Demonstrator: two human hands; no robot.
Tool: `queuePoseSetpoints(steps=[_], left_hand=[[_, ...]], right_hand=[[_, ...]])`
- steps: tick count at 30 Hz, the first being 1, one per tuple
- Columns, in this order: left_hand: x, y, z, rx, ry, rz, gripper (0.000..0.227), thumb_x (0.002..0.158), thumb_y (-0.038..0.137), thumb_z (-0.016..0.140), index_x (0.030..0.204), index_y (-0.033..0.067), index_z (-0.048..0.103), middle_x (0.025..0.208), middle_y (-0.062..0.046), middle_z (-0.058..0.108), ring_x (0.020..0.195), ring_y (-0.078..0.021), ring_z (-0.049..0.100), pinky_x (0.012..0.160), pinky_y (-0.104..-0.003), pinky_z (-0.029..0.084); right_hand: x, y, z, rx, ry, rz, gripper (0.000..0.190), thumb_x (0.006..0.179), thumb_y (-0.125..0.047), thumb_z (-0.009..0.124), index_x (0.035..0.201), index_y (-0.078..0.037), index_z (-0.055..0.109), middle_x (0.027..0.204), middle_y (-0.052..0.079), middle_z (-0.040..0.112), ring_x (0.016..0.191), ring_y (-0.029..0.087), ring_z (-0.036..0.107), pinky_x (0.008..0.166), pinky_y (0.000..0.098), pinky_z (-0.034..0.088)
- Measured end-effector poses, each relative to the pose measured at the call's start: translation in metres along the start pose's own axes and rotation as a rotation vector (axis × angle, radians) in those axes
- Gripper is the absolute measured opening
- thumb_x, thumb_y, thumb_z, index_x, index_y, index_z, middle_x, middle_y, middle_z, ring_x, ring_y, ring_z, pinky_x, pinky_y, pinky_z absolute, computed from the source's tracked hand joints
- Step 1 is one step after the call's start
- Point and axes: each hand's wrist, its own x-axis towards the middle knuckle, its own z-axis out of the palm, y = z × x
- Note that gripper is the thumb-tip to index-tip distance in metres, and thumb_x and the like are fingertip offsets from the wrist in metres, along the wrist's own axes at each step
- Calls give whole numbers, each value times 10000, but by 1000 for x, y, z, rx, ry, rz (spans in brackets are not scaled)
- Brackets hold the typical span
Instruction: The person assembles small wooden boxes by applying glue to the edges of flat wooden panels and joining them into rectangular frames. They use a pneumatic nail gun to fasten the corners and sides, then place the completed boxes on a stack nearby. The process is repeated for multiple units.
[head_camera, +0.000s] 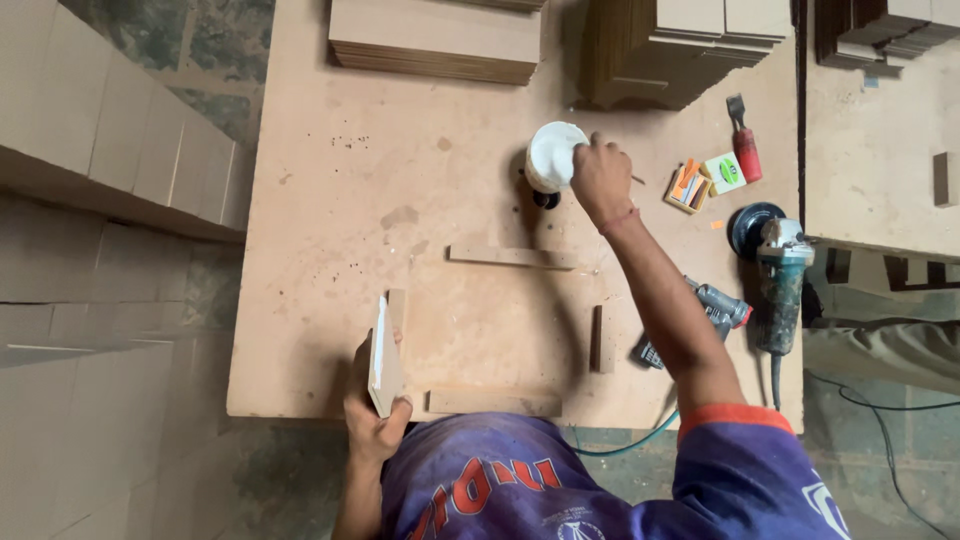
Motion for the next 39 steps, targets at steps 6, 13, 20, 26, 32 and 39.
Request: queuePoseSetpoints(steps=[6, 13, 20, 26, 32, 39], left_hand=[[6, -8, 0, 170, -99, 72, 794, 672, 0, 538, 1462, -65, 491, 1450, -258, 543, 1359, -395, 554, 1144, -429, 436], [32, -1, -10, 327, -216, 284, 816, 741, 24, 728, 1521, 108, 505, 1481, -266, 497, 1333, -436, 563, 1090, -438, 495], [53, 16, -29, 618, -359, 411, 974, 555, 29, 773, 1471, 287, 564, 1439, -209, 513, 1270, -416, 553, 1051, -474, 472], [61, 33, -43, 703, -445, 537, 1095, 446, 32, 757, 1476, 340, 548, 1448, -233, 469, 1283, -440, 516, 1094, -515, 450], [60, 43, -60, 758, -482, 588, 1149, 426, 67, 764, 1501, 375, 501, 1431, -249, 475, 1280, -427, 515, 1107, -530, 417], [56, 53, -63, 756, -485, 632, 1132, 455, 49, 732, 1515, 364, 491, 1423, -269, 476, 1290, -442, 512, 1118, -550, 404]], right_hand=[[-16, -3, -16, 349, -133, 121, 155, 752, -46, 667, 837, -49, 796, 807, 228, 703, 688, 406, 686, 666, 483, 571], [-82, -37, -113, 1280, -436, 478, 163, 1017, -113, 619, 990, 23, 704, 779, 43, 701, 604, 94, 584, 549, 270, 496], [-164, -143, -226, 1302, -368, 101, 315, 1013, -129, 620, 1305, -50, 707, 884, 29, 686, 726, 104, 534, 649, 263, 476], [-161, -172, -250, 971, -24, -105, 357, 954, -38, 713, 1305, -103, 703, 962, 110, 687, 787, 197, 627, 670, 303, 499], [-198, -170, -282, 697, 63, -461, 447, 820, 8, 744, 1243, -137, 736, 902, 67, 673, 763, 216, 608, 640, 352, 496], [-175, -167, -284, 381, 316, -492, 456, 832, 27, 788, 1250, -149, 744, 890, 44, 680, 723, 184, 553, 597, 333, 444]])
